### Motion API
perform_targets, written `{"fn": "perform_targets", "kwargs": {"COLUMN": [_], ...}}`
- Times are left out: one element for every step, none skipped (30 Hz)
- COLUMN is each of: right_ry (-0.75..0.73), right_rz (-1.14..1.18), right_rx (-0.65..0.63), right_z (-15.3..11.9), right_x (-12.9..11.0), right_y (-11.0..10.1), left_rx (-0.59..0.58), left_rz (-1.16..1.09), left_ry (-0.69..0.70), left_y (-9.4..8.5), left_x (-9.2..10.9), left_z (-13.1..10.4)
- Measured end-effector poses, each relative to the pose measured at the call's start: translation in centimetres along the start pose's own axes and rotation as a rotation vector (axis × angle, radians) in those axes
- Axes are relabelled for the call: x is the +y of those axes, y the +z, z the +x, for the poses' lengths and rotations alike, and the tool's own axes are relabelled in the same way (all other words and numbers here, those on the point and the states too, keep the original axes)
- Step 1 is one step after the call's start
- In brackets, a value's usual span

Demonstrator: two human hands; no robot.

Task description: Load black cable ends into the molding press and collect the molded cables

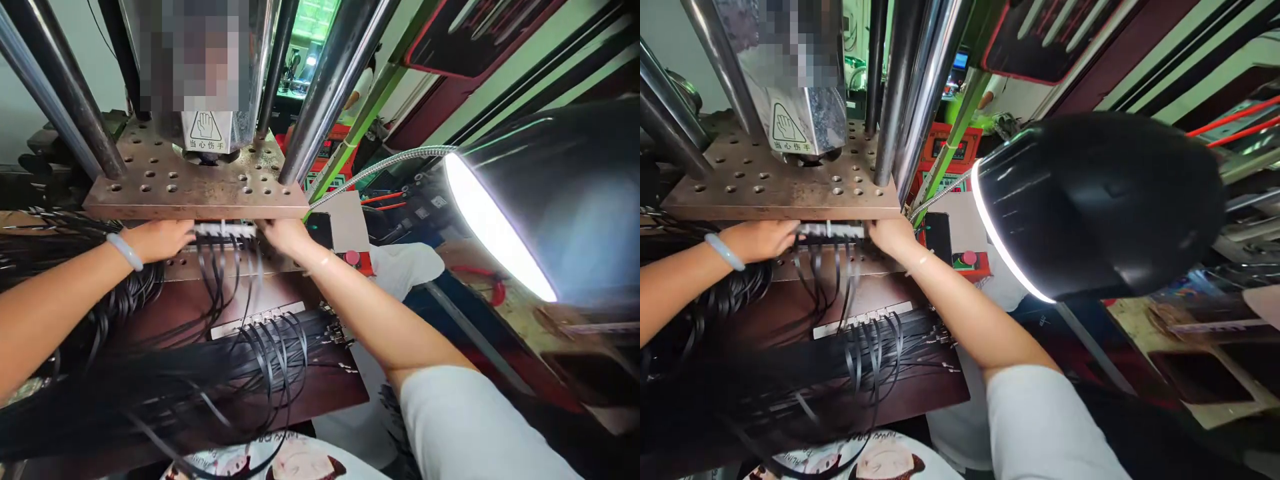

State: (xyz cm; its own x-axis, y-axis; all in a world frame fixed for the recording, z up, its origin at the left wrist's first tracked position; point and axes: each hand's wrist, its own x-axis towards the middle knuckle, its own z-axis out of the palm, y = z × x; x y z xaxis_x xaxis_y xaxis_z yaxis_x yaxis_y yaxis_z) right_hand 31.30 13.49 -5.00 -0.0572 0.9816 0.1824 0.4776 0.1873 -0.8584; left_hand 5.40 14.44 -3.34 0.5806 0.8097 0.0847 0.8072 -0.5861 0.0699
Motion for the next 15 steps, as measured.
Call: {"fn": "perform_targets", "kwargs": {"right_ry": [0.027,0.057,0.088,0.118,0.136,0.127,0.081,-0.007,-0.13,-0.274,-0.416,-0.535,-0.623,-0.677,-0.69], "right_rz": [-0.016,-0.017,-0.006,0.005,0.005,-0.02,-0.06,-0.092,-0.104,-0.097,-0.079,-0.062,-0.055,-0.055,-0.058], "right_rx": [-0.072,-0.158,-0.238,-0.288,-0.301,-0.276,-0.218,-0.145,-0.062,0.016,0.078,0.117,0.117,0.087,0.033], "right_z": [-1.3,-2.4,-3.4,-4.3,-4.9,-5.5,-6.0,-6.5,-7.0,-7.5,-8.2,-9.1,-10.1,-11.3,-12.7], "right_x": [0.3,0.5,0.7,0.9,1.0,0.9,0.7,0.2,-0.7,-2.0,-3.7,-5.7,-7.8,-9.8,-11.6], "right_y": [-0.5,-0.7,-0.6,-0.3,0.2,0.6,0.9,1.0,0.8,0.5,0.1,-0.6,-1.3,-2.1,-3.0], "left_rx": [-0.064,-0.126,-0.177,-0.206,-0.201,-0.162,-0.089,0.022,0.159,0.293,0.395,0.441,0.428,0.359,0.266], "left_rz": [0.069,0.139,0.199,0.235,0.229,0.179,0.079,-0.071,-0.258,-0.452,-0.624,-0.752,-0.826,-0.839,-0.81], "left_ry": [0.051,0.096,0.124,0.133,0.124,0.102,0.059,-0.004,-0.069,-0.115,-0.134,-0.114,-0.057,0.019,0.084], "left_y": [-0.1,-0.2,-0.3,-0.4,-0.6,-0.9,-1.3,-1.8,-2.3,-2.8,-3.3,-3.7,-3.9,-4.1,-4.2], "left_x": [1.1,2.3,3.5,4.5,5.3,6.0,6.4,6.9,7.5,8.3,9.4,10.8,12.5,14.2,15.8], "left_z": [-0.6,-1.1,-1.5,-1.9,-2.3,-2.8,-3.5,-4.3,-5.2,-6.2,-7.1,-7.9,-8.5,-8.9,-9.2]}}
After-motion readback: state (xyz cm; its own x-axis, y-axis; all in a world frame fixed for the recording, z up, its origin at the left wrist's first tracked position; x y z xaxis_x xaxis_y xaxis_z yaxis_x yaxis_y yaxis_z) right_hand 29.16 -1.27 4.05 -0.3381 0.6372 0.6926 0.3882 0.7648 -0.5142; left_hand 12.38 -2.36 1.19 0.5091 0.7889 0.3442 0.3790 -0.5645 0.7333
